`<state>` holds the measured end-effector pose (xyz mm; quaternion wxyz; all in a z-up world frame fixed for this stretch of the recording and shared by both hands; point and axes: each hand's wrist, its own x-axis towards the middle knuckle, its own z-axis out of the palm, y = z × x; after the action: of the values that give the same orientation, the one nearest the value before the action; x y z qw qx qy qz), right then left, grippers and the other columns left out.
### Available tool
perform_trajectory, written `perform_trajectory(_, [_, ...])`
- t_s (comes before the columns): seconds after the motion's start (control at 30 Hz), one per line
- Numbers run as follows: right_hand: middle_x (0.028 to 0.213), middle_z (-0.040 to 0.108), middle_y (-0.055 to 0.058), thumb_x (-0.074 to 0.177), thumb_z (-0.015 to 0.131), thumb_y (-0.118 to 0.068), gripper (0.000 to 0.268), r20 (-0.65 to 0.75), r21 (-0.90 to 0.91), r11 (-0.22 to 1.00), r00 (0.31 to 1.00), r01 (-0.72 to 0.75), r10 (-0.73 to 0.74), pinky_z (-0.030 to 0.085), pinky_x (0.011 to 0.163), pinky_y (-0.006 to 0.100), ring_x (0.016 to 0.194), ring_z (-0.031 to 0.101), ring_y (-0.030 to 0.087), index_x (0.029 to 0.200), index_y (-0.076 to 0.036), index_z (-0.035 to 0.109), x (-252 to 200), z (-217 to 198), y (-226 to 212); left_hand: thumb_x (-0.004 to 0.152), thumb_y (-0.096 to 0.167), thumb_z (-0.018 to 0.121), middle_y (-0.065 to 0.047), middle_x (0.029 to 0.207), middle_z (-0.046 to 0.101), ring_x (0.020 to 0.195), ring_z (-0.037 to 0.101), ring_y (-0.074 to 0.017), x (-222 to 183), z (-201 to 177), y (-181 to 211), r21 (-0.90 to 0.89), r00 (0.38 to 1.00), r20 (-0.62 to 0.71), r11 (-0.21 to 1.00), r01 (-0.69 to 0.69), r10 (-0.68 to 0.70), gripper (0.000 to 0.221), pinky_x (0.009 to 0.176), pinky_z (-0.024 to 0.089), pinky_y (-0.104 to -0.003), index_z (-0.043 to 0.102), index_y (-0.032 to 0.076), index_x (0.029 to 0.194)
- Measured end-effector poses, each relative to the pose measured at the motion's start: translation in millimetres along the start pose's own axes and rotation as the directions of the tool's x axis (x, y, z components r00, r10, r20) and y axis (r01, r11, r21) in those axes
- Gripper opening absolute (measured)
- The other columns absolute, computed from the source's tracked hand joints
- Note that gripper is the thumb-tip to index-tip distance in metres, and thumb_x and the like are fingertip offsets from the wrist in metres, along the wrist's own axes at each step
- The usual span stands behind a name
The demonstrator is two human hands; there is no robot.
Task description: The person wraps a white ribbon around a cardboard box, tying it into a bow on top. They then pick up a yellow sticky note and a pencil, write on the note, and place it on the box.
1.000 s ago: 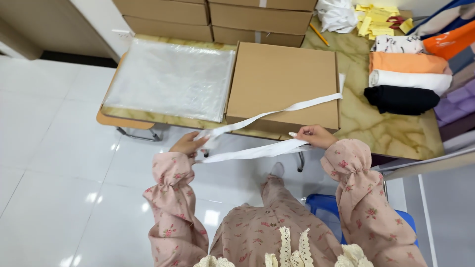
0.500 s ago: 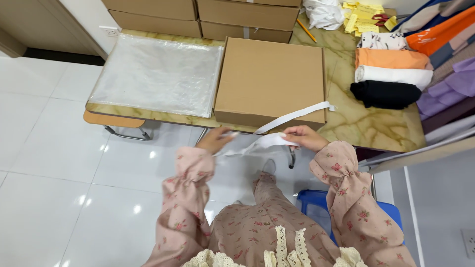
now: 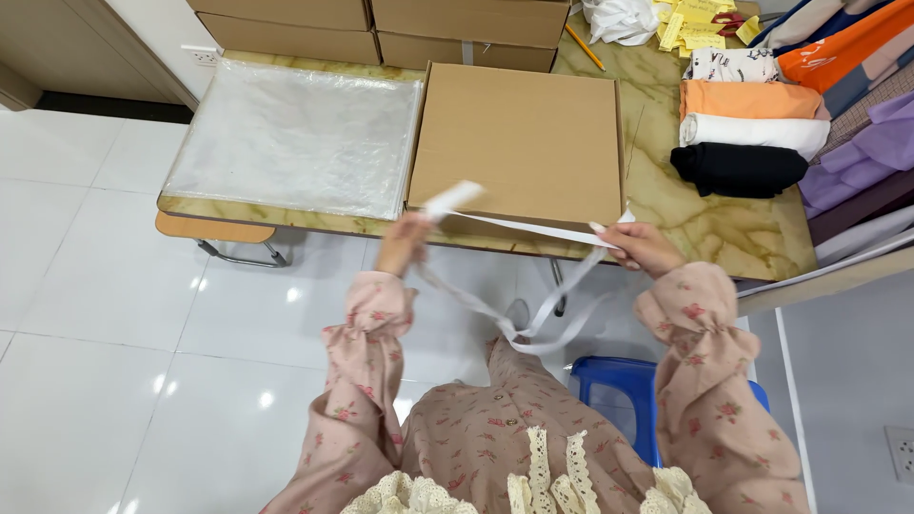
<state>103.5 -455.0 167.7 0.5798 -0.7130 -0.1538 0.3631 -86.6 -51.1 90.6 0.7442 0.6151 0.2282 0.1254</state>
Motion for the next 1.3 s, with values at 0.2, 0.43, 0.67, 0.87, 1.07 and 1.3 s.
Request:
perform_trajectory(0.2, [0.059, 0.045, 0.002, 0.098, 0.065, -0.021, 0.020, 0.029, -0.050, 0.997, 0.997, -0.064, 0.066, 0.026, 0.032, 0.018, 0.038, 0.045, 0.009, 0.085, -0.006, 0.065, -12.7, 10.1, -12.4, 0.105, 0.022, 0.059, -0.008, 0.058, 0.054, 0.035, 0.056, -0.0213, 14.2, -34.2, 2.9, -0.075, 0.999, -0.037, 0.997, -0.001, -0.001, 0.018, 0.033, 0.049, -0.033, 0.065, 0.008, 0.096])
perform_trajectory(0.43, [0.070, 0.068, 0.013, 0.094, 0.070, -0.013, 0.014, 0.172, 0.006, 0.998, 0.983, 0.063, -0.064, 0.049, 0.045, 0.024, 0.053, 0.065, 0.017, 0.096, 0.001, 0.071, -9.3, 53.9, -36.5, 0.089, 0.019, 0.082, -0.028, 0.114, 0.058, 0.111, 0.063, -0.0465, 3.6, 35.4, 7.4, 0.369, 0.972, 0.085, 0.900, -0.234, 0.217, 0.053, 0.099, 0.052, -0.053, 0.058, -0.006, 0.129])
perform_trajectory(0.67, [0.072, 0.073, 0.014, 0.093, 0.071, -0.015, 0.018, 0.301, -0.025, 0.995, 0.949, 0.100, -0.088, 0.054, 0.051, 0.027, 0.059, 0.070, 0.018, 0.096, 0.003, 0.073, -8.6, 78.9, -58.4, 0.108, 0.043, 0.049, -0.017, 0.121, 0.071, 0.123, 0.061, -0.0300, -55.7, 115.9, 82.7, 0.107, 0.833, 0.530, 0.962, -0.252, 0.159, 0.042, 0.109, 0.046, -0.048, 0.065, 0.011, 0.131])
perform_trajectory(0.87, [0.066, 0.069, 0.012, 0.093, 0.071, -0.013, 0.014, 0.344, -0.035, 0.993, 0.934, 0.114, -0.095, 0.054, 0.051, 0.027, 0.053, 0.068, 0.018, 0.092, 0.001, 0.073, -3.4, 74.8, -51.0, 0.102, 0.030, 0.063, 0.000, 0.071, 0.066, 0.065, 0.058, -0.0071, -42.8, 115.9, 63.5, 0.019, 0.713, 0.688, 0.979, -0.203, 0.135, 0.022, 0.064, 0.050, -0.022, 0.068, 0.012, 0.090])
perform_trajectory(1.07, [0.064, 0.067, 0.012, 0.094, 0.070, -0.014, 0.015, 0.293, -0.041, 0.997, 0.955, 0.065, -0.051, 0.052, 0.049, 0.028, 0.051, 0.067, 0.019, 0.090, 0.000, 0.071, -8.9, 47.5, -31.4, 0.099, 0.014, 0.061, -0.010, 0.065, 0.065, 0.055, 0.069, -0.0200, -15.7, 71.8, 39.7, -0.208, 0.900, 0.417, 0.977, -0.044, 0.129, 0.013, 0.057, 0.057, -0.030, 0.066, 0.005, 0.091])
perform_trajectory(1.3, [0.070, 0.074, 0.016, 0.092, 0.070, -0.009, 0.009, 0.301, -0.092, 0.987, 0.941, -0.135, 0.157, 0.056, 0.052, 0.028, 0.058, 0.072, 0.020, 0.092, 0.000, 0.070, -18.2, 58.3, -16.8, 0.107, 0.033, 0.048, -0.004, 0.070, 0.060, 0.062, 0.069, -0.0203, 38.1, -17.5, 19.0, -0.525, 0.882, -0.471, 0.802, -0.286, 0.006, 0.019, 0.071, 0.064, -0.037, 0.053, 0.019, 0.095])
